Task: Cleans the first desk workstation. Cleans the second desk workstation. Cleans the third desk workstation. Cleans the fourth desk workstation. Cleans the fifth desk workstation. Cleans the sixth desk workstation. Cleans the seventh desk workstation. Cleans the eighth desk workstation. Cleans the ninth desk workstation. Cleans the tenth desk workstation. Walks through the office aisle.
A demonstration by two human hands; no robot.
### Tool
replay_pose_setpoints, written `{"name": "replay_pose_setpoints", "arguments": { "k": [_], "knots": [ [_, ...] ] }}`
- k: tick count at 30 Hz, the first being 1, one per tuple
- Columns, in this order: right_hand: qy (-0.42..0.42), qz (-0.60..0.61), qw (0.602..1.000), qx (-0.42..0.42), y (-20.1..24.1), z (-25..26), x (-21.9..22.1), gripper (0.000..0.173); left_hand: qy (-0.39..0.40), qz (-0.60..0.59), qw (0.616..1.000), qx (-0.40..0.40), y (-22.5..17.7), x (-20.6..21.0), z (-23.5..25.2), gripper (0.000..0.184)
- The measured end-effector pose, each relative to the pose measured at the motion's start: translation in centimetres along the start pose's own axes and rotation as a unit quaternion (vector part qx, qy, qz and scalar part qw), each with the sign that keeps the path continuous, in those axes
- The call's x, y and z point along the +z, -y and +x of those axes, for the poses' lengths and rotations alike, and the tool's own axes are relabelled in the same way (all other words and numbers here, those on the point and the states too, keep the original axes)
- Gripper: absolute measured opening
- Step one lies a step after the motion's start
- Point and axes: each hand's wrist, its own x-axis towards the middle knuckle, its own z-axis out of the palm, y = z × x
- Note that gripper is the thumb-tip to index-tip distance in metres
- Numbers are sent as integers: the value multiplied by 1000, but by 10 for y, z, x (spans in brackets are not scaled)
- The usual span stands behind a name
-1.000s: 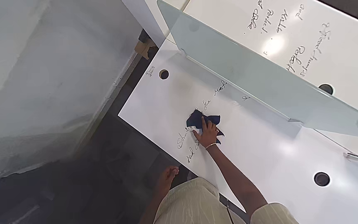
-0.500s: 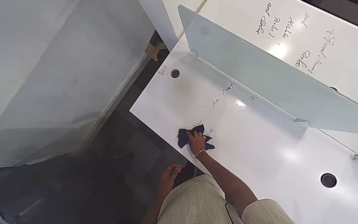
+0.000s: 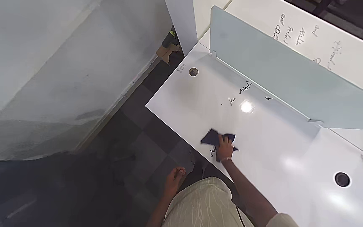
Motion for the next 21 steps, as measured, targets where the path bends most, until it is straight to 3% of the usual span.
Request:
{"name": "replay_pose_setpoints", "arguments": {
  "k": [2,5,9,12,17,21],
  "knots": [
    [24,-47,997,-57,-13,-46,28,51,-4,-5,1000,3,8,-9,-4,24],
    [5,-52,996,-79,-25,-32,14,50,3,-2,1000,18,18,-26,-7,25],
    [-107,-3,990,96,-15,48,-29,50,14,3,1000,26,33,-43,-12,27],
    [-103,19,980,167,9,53,-30,54,21,7,999,24,43,-50,-17,25],
    [7,-27,1000,-14,13,-64,46,51,30,12,999,40,52,-64,-21,26],
    [9,-53,998,-20,-5,-54,39,51,22,-3,999,48,65,-75,-23,25]
  ]
}}
